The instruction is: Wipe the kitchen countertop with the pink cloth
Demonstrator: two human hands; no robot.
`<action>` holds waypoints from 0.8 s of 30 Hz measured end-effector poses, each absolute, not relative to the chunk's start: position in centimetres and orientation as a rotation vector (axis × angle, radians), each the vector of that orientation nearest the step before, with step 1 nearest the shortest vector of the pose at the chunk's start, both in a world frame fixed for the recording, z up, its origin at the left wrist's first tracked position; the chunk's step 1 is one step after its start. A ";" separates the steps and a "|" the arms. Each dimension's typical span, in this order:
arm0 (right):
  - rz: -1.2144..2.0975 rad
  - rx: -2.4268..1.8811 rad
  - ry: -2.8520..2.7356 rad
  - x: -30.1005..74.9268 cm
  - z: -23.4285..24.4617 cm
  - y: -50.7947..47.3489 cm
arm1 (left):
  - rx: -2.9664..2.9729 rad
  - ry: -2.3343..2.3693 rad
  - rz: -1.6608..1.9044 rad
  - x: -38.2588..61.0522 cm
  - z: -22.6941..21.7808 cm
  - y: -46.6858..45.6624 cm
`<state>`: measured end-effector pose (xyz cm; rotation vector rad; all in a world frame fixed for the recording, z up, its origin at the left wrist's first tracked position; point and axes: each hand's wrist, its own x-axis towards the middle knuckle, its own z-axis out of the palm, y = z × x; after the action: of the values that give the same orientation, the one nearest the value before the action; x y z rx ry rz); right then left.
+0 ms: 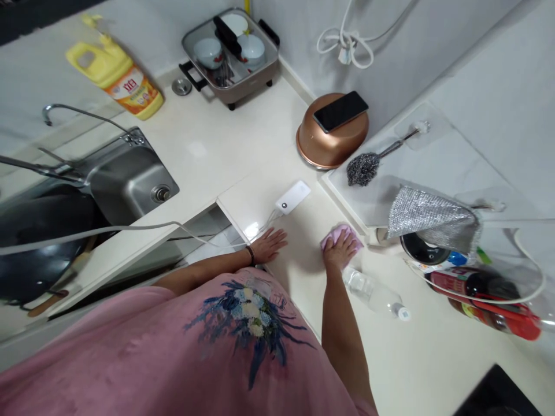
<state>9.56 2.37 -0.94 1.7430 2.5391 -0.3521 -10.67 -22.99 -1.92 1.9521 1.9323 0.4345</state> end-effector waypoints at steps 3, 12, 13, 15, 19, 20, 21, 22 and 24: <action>-0.350 1.834 2.510 7.7 -0.9 2.7 | 1.929 1.928 0.424 -10.7 -1.8 -23.0; -0.305 1.188 2.821 9.6 -0.4 -10.2 | 1.910 1.938 0.423 -10.7 -1.4 -23.1; -0.324 1.113 2.832 10.9 -0.5 -11.6 | 1.905 1.946 0.426 -10.7 -1.4 -23.1; -0.342 1.017 2.832 13.2 -0.7 -13.5 | 1.906 1.954 0.430 -10.7 -1.5 -23.1; -0.266 1.241 2.775 14.9 -1.0 -11.4 | 1.932 1.943 0.425 -10.7 -1.8 -23.1; -0.244 1.370 2.750 14.6 -1.0 -9.8 | 1.938 1.941 0.421 -10.7 -1.9 -23.1; -0.234 1.499 2.723 14.1 -1.0 -8.1 | 1.944 1.941 0.416 -10.7 -1.9 -23.1; -0.237 1.614 2.694 13.4 -1.0 -6.2 | 1.948 1.944 0.410 -10.7 -1.9 -23.1; -0.266 1.787 2.636 11.9 -1.0 -2.4 | 1.956 1.952 0.398 -10.8 -1.8 -23.1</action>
<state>11.90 -2.39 -1.00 1.7869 2.6362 -0.2661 -10.78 -23.10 -1.76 1.9556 1.9518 0.3979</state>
